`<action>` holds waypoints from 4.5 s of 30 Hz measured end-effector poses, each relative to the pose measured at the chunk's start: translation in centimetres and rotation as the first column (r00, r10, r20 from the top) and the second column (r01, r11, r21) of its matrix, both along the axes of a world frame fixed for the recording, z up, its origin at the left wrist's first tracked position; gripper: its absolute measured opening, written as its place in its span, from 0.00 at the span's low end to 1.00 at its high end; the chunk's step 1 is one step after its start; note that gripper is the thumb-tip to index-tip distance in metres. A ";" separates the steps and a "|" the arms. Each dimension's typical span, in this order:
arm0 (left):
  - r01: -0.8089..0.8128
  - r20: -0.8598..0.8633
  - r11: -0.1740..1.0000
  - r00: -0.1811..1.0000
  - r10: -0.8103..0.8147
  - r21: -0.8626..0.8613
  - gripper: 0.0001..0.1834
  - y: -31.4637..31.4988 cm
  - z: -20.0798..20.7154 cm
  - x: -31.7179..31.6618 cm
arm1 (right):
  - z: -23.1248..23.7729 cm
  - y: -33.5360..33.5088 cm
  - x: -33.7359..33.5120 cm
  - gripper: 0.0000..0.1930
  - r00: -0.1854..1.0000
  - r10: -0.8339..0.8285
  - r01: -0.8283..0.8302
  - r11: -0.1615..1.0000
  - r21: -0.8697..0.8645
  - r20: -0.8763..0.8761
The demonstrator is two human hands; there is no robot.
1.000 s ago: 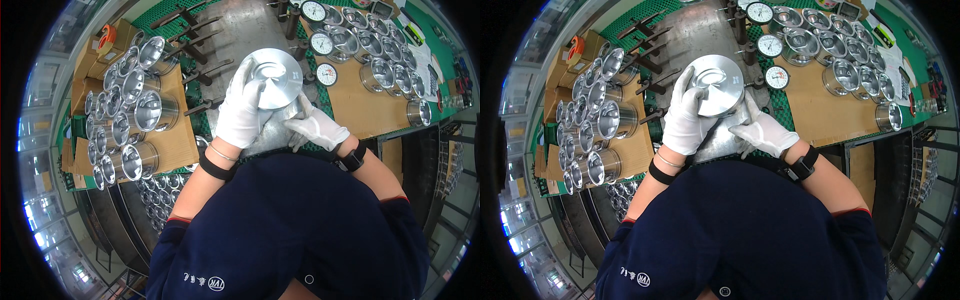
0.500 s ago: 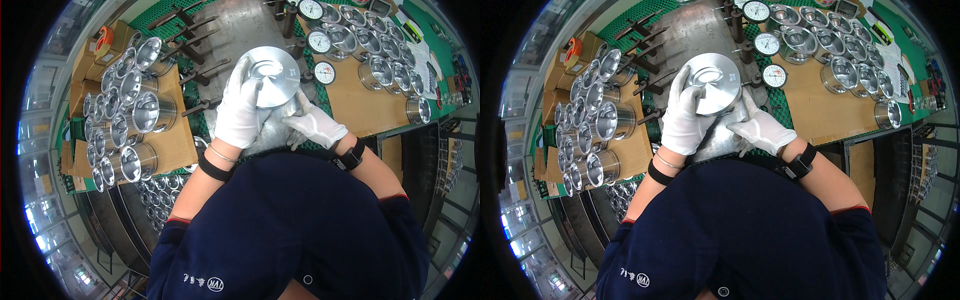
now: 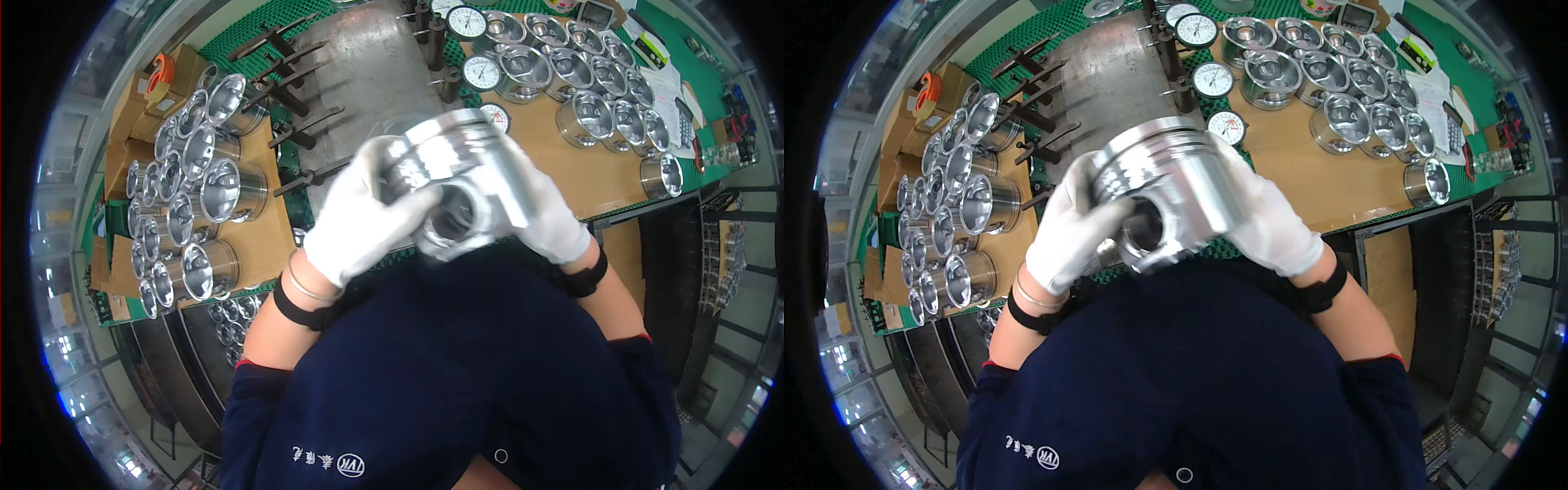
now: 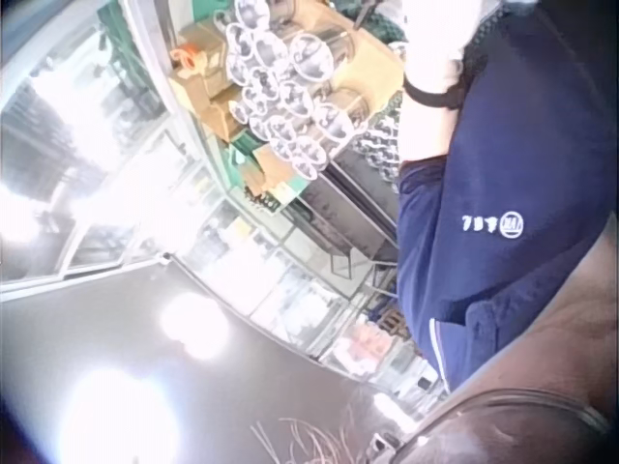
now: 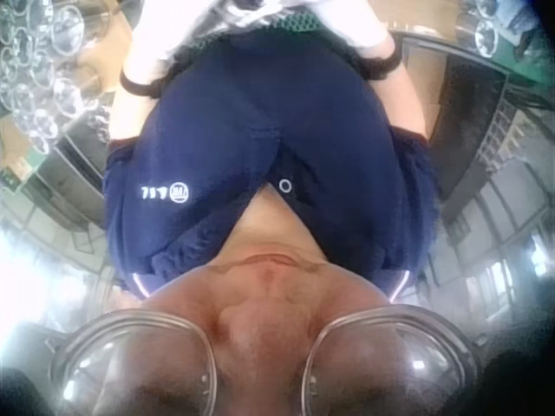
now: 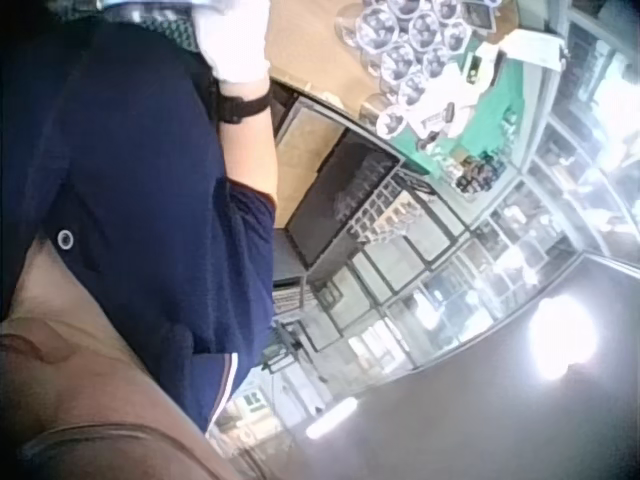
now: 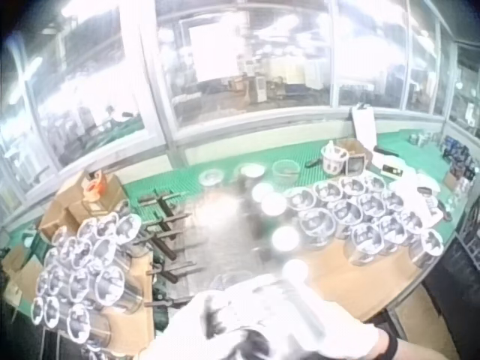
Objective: Inspecting metal engine pistons using dial gauges and sorting them from large bins onto a workbench and into boxes.
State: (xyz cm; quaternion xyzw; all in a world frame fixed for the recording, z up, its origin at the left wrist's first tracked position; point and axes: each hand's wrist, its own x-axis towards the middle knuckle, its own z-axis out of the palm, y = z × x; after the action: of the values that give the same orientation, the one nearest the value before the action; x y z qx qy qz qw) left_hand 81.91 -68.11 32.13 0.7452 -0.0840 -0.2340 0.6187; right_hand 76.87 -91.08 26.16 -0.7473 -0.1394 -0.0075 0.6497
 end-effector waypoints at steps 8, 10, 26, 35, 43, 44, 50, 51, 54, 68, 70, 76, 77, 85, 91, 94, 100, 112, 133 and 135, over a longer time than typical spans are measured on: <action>-0.032 0.567 0.997 0.824 -0.012 0.069 0.33 2.0 0.0 -0.5 | -3.0 -12.6 -5.6 0.19 0.815 -0.558 0.537 0.828 -0.157 -0.155; -0.432 0.719 0.849 0.689 0.092 0.305 0.32 6.4 -1.8 -0.7 | -3.7 -12.9 -4.5 0.22 0.771 -0.608 0.567 0.790 -0.231 -0.187; -0.413 0.417 -0.240 0.908 -0.038 0.878 0.33 28.7 -8.3 -4.4 | -15.7 -15.8 8.7 0.20 0.408 -0.565 0.629 0.743 -0.228 -0.717; -0.304 0.325 -0.135 0.929 0.179 0.943 0.30 29.1 -6.8 -2.9 | -12.8 -12.1 3.4 0.27 0.593 -0.669 0.745 0.666 -0.009 -0.448; -0.685 -0.036 0.718 0.720 0.693 0.122 0.25 24.1 -2.9 -4.7 | -2.9 -6.5 2.4 0.25 0.813 -0.494 0.551 0.824 0.133 -0.308; -0.693 -0.110 0.721 0.716 0.690 0.011 0.19 21.0 -1.4 -5.1 | -1.3 -4.1 2.5 0.23 0.873 -0.368 0.422 0.899 0.117 -0.321; -0.480 -0.313 0.805 0.869 0.382 -0.349 0.22 9.9 3.2 -5.0 | 0.6 7.2 2.3 0.51 0.904 0.421 -0.425 0.903 -0.059 -0.069; -0.410 -0.273 0.846 0.904 0.327 -0.342 0.22 9.3 2.6 -5.0 | 0.4 7.8 2.3 0.51 0.908 0.412 -0.417 0.907 -0.067 -0.072; -0.177 -0.109 0.983 0.979 0.172 -0.043 0.31 7.8 0.6 -4.6 | -0.1 8.2 2.3 0.63 0.972 0.234 -0.234 0.972 0.013 0.017; -0.354 0.895 0.844 0.349 -0.280 0.402 0.35 3.8 -8.7 -0.8 | 0.8 7.5 5.0 0.37 0.801 0.163 0.265 0.766 -0.586 0.576; -0.375 0.871 0.825 0.421 -0.253 0.422 0.32 3.8 -9.0 -0.9 | 0.4 6.2 4.7 0.39 0.896 0.160 0.067 0.873 -0.483 0.414; -0.332 0.864 0.842 0.427 -0.267 0.425 0.31 2.7 -8.6 1.0 | -3.1 3.9 3.2 0.49 0.893 0.132 -0.265 0.928 -0.263 -0.430; -0.327 0.863 0.843 0.426 -0.271 0.426 0.31 2.6 -8.6 1.5 | -3.1 4.1 3.2 0.45 0.765 0.155 -0.206 0.979 -0.009 -0.625; -0.287 0.860 0.887 0.470 -0.199 0.362 0.31 2.0 -8.9 3.5 | -3.8 4.1 4.0 0.50 0.675 0.184 -0.136 0.983 0.125 -0.714; -0.293 0.872 0.892 0.452 -0.187 0.343 0.32 2.0 -9.1 3.7 | -3.1 4.1 4.2 0.50 0.668 0.183 -0.123 0.983 0.135 -0.721; -0.296 0.886 0.901 0.432 -0.170 0.318 0.32 1.9 -9.2 3.9 | -3.9 4.2 4.1 0.50 0.757 0.120 -0.121 0.992 0.042 -0.642; -0.256 0.859 0.920 0.493 -0.140 0.297 0.33 1.9 -9.5 3.8 | -4.0 4.3 4.3 0.53 0.781 0.122 -0.121 0.992 0.044 -0.612; -0.316 0.880 0.895 0.449 -0.153 0.316 0.33 1.5 -9.2 3.8 | -4.3 4.3 4.5 0.52 0.789 0.092 -0.153 0.987 -0.048 -0.608; -0.309 0.867 0.908 0.487 -0.105 0.284 0.32 1.4 -9.7 3.7 | -4.7 4.3 4.7 0.53 0.810 0.095 -0.165 0.984 -0.068 -0.578; -0.309 0.876 0.913 0.472 -0.095 0.266 0.32 1.4 -9.7 3.8 | -5.0 4.3 4.7 0.52 0.808 0.084 -0.163 0.983 -0.084 -0.583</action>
State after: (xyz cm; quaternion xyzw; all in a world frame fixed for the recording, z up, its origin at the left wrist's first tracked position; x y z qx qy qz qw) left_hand 85.67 -66.73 22.43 0.8693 -0.2914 0.2076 0.3409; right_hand 81.60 -86.80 21.13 -0.7442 0.0152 0.2704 0.6105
